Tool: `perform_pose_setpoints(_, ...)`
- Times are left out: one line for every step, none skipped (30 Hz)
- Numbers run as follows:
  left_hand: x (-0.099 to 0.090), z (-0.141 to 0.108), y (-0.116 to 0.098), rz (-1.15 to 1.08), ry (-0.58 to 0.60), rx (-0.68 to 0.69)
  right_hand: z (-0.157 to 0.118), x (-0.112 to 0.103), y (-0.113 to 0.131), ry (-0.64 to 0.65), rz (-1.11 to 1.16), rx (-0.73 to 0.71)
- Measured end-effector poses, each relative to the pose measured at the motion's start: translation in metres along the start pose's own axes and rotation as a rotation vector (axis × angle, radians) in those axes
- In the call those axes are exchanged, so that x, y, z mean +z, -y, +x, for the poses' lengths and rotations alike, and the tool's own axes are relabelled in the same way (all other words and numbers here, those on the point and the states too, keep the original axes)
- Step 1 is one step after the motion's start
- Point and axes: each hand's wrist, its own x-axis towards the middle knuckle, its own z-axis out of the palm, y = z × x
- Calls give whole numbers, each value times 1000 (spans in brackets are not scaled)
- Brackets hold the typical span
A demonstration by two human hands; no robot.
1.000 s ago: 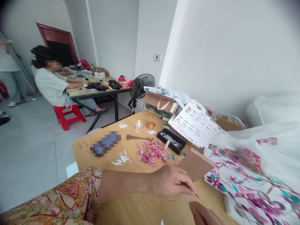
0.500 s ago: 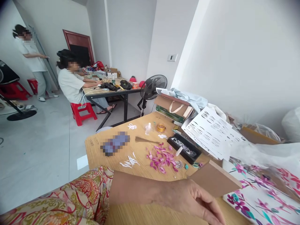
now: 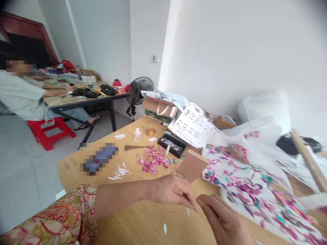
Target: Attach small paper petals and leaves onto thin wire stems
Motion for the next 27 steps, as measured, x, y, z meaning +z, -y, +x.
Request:
perform_pose_setpoints(-1, -1, -1, -159, -46, -43, 3, 1, 3, 71, 32, 19)
perform_pose_setpoints(-2, -2, -3, -278, -107, -85, 6, 3, 7, 64, 79, 33)
perform_pose_setpoints(-3, -2, -3, -365, -161, -112, 9, 7, 10, 22, 130, 37)
perform_pose_setpoints(-3, -2, -4, -418, -196, -130, 11, 11, 13, -20, 178, 42)
perform_pose_setpoints(-3, -2, -4, -440, -230, -146, 12, 16, 16, -61, 217, 58)
perform_pose_setpoints(-3, -1, -4, -440, -267, -159, 13, 21, 18, -96, 250, 73)
perform_pose_setpoints(-2, 0, -4, -414, -304, -170, 13, 25, 20, -130, 262, 91)
perform_pose_setpoints(-2, 2, -5, -363, -342, -172, 12, 28, 22, -151, 254, 108)
perform_pose_setpoints(-2, 3, -4, -284, -378, -161, 12, 30, 22, -160, 232, 118)
perform_pose_setpoints(-3, 4, -4, -183, -406, -138, 11, 31, 23, -155, 198, 124)
perform_pose_setpoints(-3, 4, -4, -70, -425, -103, 11, 31, 23, -142, 161, 129)
perform_pose_setpoints(-4, 5, -4, 43, -434, -62, 10, 31, 23, -127, 128, 144)
perform_pose_setpoints(-5, 6, -3, 146, -434, -21, 10, 30, 23, -111, 102, 171)
perform_pose_setpoints(-6, 6, -3, 230, -430, 13, 9, 29, 23, -95, 78, 203)
perform_pose_setpoints(-7, 6, -3, 294, -425, 36, 9, 28, 24, -86, 47, 228)
perform_pose_setpoints(-7, 7, -2, 344, -422, 50, 9, 28, 26, -76, 6, 231)
perform_pose_setpoints(-7, 7, -1, 387, -418, 61, 9, 28, 28, -68, -50, 210)
perform_pose_setpoints(-7, 8, 0, 428, -413, 70, 9, 28, 30, -66, -116, 164)
perform_pose_setpoints(-6, 9, 1, 468, -407, 80, 10, 28, 33, -75, -186, 103)
perform_pose_setpoints(-6, 9, 3, 511, -398, 91, 11, 27, 36, -86, -249, 45)
perform_pose_setpoints(-5, 10, 5, 553, -390, 101, 13, 26, 39, -89, -295, -4)
perform_pose_setpoints(-5, 11, 6, 594, -378, 111, 15, 25, 42, -86, -324, -40)
perform_pose_setpoints(-4, 11, 7, 629, -363, 119, 17, 22, 43, -77, -335, -64)
perform_pose_setpoints(-4, 12, 8, 655, -340, 124, 19, 19, 44, -59, -331, -79)
perform_pose_setpoints(-5, 12, 8, 664, -306, 129, 22, 14, 44, -36, -314, -84)
perform_pose_setpoints(-5, 12, 6, 649, -263, 130, 24, 9, 44, -13, -285, -79)
perform_pose_setpoints(-6, 11, 5, 599, -214, 121, 27, 4, 42, 10, -243, -63)
